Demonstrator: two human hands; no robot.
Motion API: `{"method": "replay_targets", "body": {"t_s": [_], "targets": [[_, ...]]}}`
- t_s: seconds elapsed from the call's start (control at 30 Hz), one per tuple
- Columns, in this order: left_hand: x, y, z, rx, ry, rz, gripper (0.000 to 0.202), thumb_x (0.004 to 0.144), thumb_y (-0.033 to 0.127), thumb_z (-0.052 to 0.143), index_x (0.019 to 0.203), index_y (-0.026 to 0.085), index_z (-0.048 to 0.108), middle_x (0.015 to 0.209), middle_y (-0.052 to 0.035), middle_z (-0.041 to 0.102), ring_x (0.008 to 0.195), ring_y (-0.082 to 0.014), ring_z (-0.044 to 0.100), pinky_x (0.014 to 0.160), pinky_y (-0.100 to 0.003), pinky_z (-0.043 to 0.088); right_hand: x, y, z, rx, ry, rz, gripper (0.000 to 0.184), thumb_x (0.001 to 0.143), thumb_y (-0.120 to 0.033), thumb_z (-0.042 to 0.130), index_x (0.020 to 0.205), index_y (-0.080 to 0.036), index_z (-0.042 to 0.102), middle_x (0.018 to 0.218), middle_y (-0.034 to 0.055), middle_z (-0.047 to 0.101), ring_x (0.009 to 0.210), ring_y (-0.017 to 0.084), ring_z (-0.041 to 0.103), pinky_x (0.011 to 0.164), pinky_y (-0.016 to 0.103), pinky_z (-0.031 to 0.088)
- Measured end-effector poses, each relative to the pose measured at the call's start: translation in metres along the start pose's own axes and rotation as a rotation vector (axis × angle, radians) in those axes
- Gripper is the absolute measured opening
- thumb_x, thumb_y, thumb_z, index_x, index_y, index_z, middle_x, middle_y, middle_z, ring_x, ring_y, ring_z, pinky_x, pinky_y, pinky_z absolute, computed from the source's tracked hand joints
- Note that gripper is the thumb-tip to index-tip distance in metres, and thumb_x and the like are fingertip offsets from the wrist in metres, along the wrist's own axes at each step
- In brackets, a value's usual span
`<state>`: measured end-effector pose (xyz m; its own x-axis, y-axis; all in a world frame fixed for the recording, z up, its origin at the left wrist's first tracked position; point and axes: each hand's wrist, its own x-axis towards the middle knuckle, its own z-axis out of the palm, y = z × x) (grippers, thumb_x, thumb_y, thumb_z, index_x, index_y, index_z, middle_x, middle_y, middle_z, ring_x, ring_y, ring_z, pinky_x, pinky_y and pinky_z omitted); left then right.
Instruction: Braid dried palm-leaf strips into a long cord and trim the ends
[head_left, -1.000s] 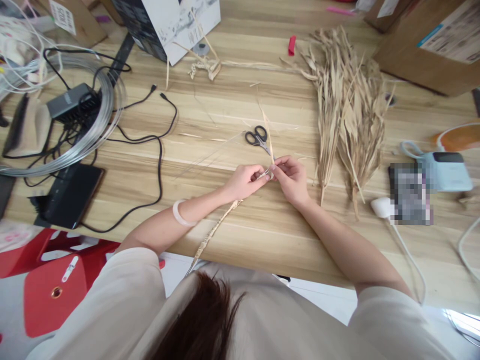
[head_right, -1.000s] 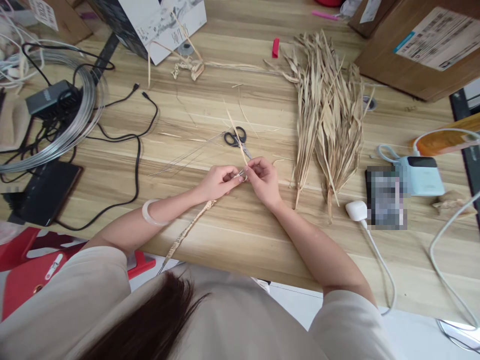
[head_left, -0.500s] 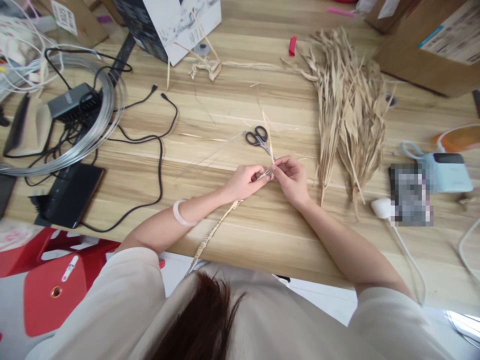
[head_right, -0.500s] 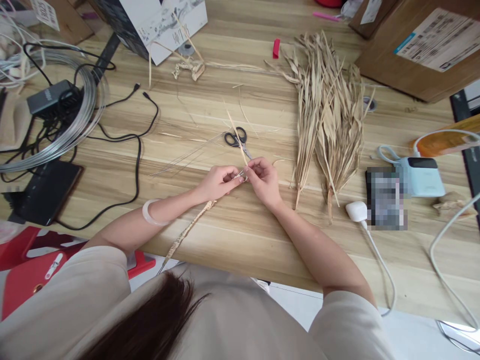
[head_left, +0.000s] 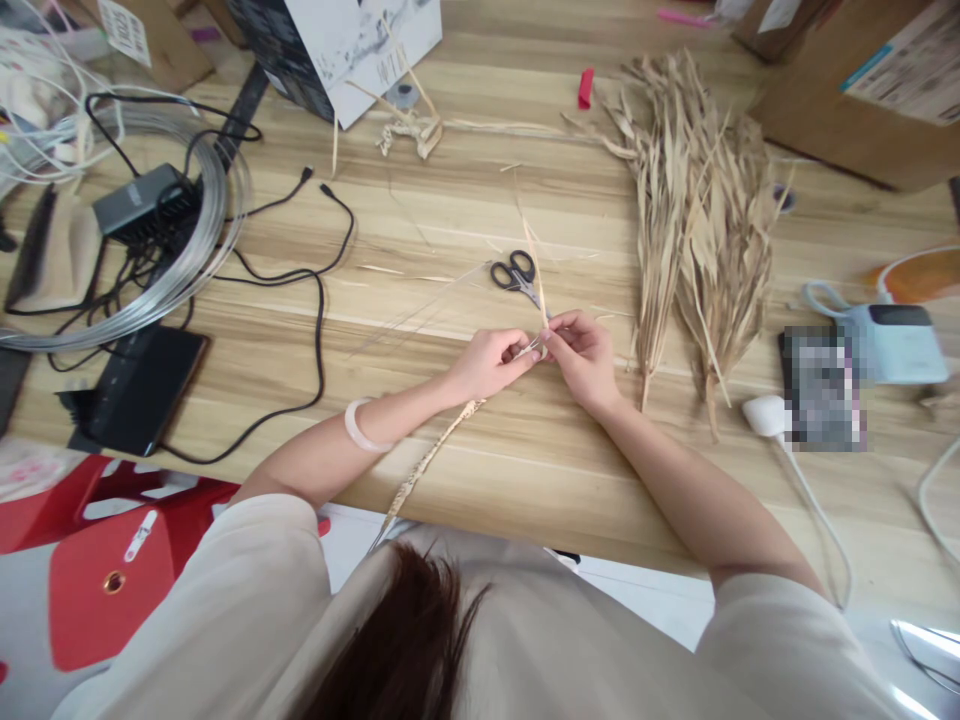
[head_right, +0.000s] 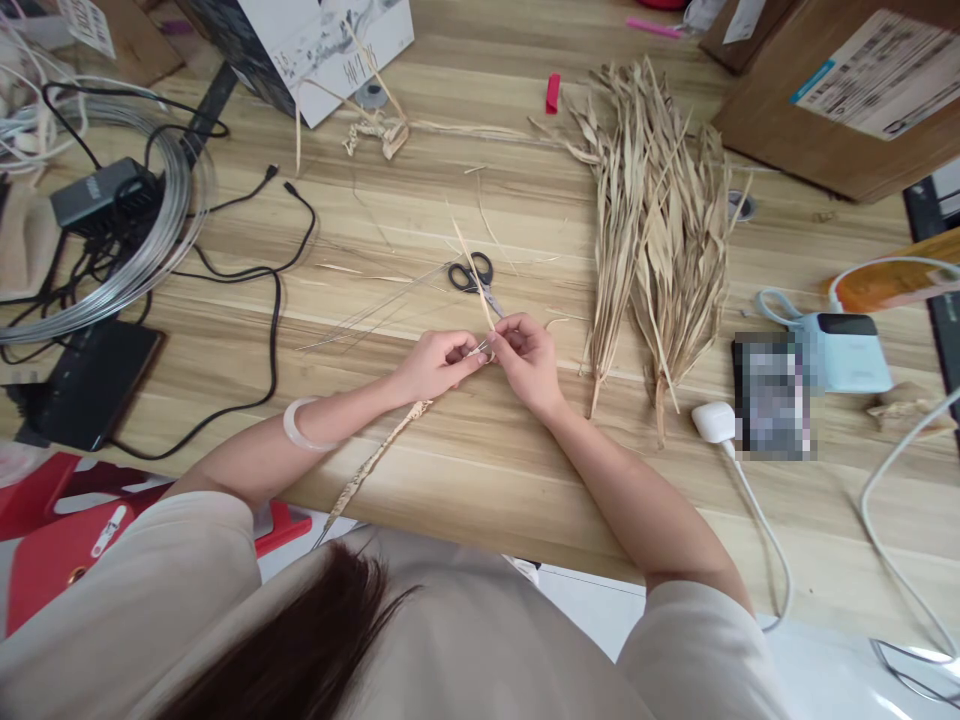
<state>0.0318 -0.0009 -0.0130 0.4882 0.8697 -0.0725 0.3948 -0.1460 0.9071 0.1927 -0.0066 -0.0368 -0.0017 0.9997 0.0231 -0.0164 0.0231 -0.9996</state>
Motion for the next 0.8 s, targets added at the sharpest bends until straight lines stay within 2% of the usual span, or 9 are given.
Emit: {"method": "replay_targets", "body": {"t_s": [0.8], "targets": [[-0.0002,0.0003,0.0005,-0.019,0.005,0.012,0.032,0.084,0.04,0.054,0.065,0.016,0.048,0.054,0.0029,0.047,0.049,-0.0068,0.043,0.049,-0.02,0.029,-0.0003,0.0004,0.0003,0.028,-0.006,0.003,0.022,0.075,-0.037,0.07,0.077,-0.021,0.055,0.059,-0.0049,0.052,0.05,0.007,0.049,0.05,0.022,0.044]]}}
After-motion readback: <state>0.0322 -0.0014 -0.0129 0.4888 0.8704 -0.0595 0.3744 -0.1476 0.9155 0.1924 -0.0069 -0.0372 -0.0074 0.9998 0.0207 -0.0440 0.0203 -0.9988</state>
